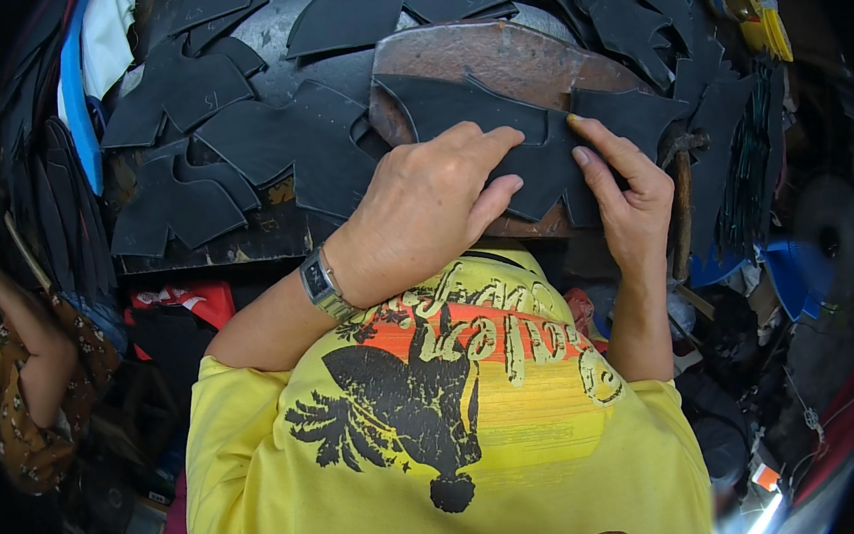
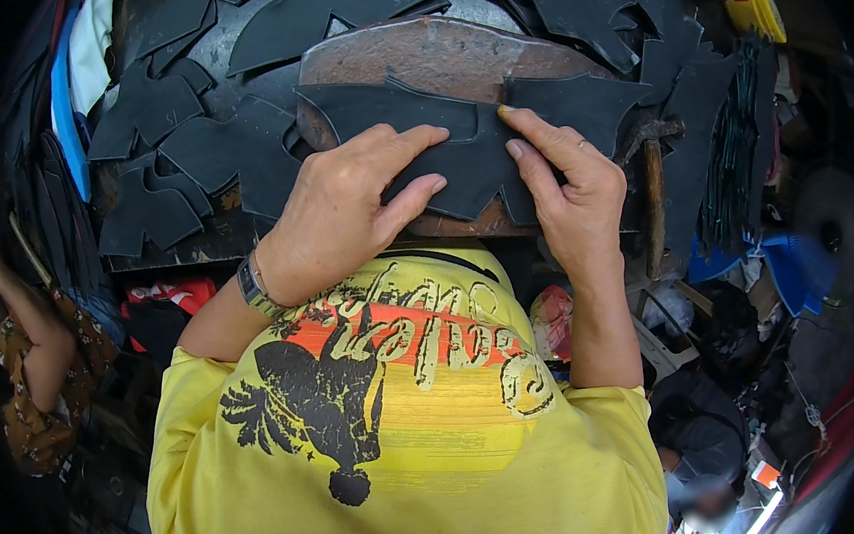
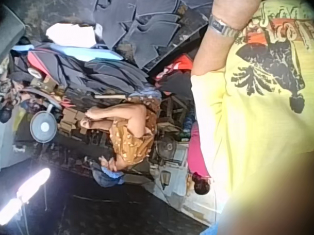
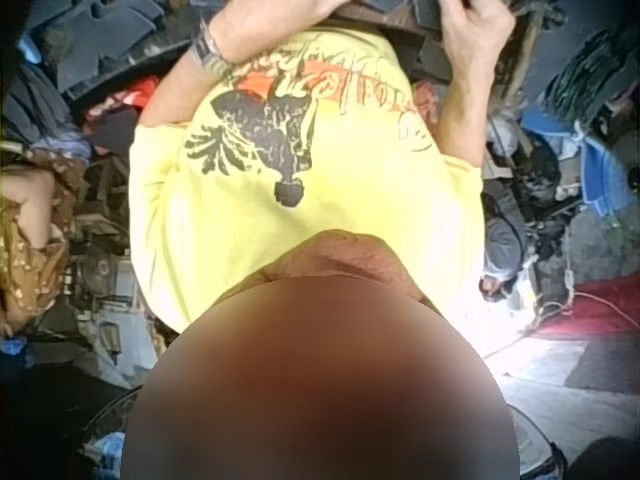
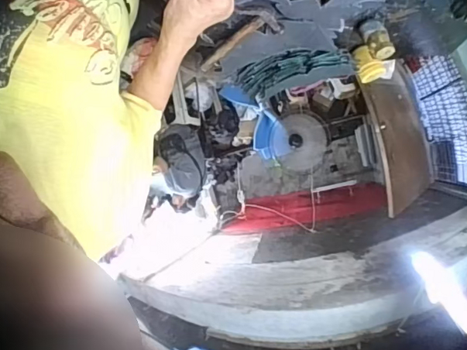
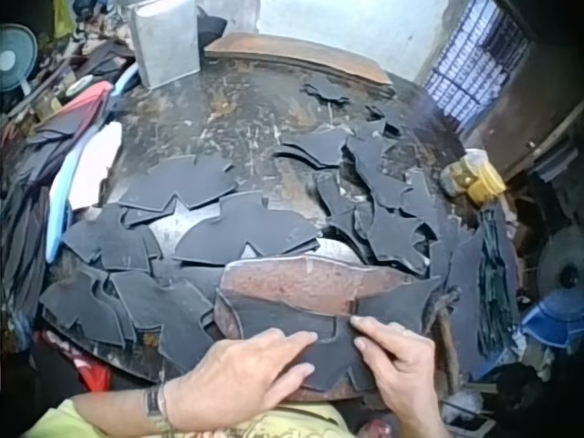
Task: The person repeatedly picks up black rubber pieces from a pile on a workbench, aligns them, and uses a knife to trim or cut them. The person then places the trimmed pieces back onto the pile. This cycle continues throughout the clip.
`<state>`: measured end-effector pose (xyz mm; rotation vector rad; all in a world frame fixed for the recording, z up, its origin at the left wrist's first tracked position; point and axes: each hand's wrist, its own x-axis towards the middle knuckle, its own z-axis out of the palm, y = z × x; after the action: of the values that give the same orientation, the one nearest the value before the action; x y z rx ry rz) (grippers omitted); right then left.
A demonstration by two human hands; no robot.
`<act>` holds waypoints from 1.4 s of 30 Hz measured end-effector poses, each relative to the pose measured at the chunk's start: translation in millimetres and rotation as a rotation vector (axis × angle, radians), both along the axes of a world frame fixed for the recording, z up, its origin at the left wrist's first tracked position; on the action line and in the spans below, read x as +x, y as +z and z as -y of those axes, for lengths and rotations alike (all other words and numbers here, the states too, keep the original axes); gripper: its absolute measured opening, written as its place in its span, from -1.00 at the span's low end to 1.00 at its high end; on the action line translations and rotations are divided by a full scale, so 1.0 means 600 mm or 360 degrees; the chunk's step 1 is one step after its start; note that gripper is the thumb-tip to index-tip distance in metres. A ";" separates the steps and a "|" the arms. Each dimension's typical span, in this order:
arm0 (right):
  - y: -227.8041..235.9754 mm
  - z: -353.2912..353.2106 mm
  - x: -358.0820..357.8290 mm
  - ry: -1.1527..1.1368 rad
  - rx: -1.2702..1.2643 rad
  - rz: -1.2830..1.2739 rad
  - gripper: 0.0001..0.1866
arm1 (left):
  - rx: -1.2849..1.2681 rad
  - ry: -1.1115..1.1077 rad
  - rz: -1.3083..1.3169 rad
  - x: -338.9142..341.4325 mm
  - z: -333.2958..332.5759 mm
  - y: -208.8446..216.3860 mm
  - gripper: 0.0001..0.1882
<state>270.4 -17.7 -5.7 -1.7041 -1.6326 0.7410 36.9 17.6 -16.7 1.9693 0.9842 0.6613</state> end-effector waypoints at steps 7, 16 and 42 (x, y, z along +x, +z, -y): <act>0.007 -0.002 -0.008 0.0088 0.0081 0.0575 -0.66 | 0.0023 -0.0003 -0.0001 0.002 0.000 0.001 -0.64; 0.021 0.001 -0.023 0.0119 0.0125 0.0951 -0.68 | 0.0137 0.0039 0.0161 -0.004 0.019 -0.003 -0.74; 0.007 0.025 -0.065 0.0455 0.0626 0.0550 -0.29 | 0.0138 0.0180 0.0128 0.010 0.000 -0.015 -0.82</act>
<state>231.6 -32.6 -1.2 -1.3822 -2.1260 0.2263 42.7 17.7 -25.7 1.9564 1.0383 0.8524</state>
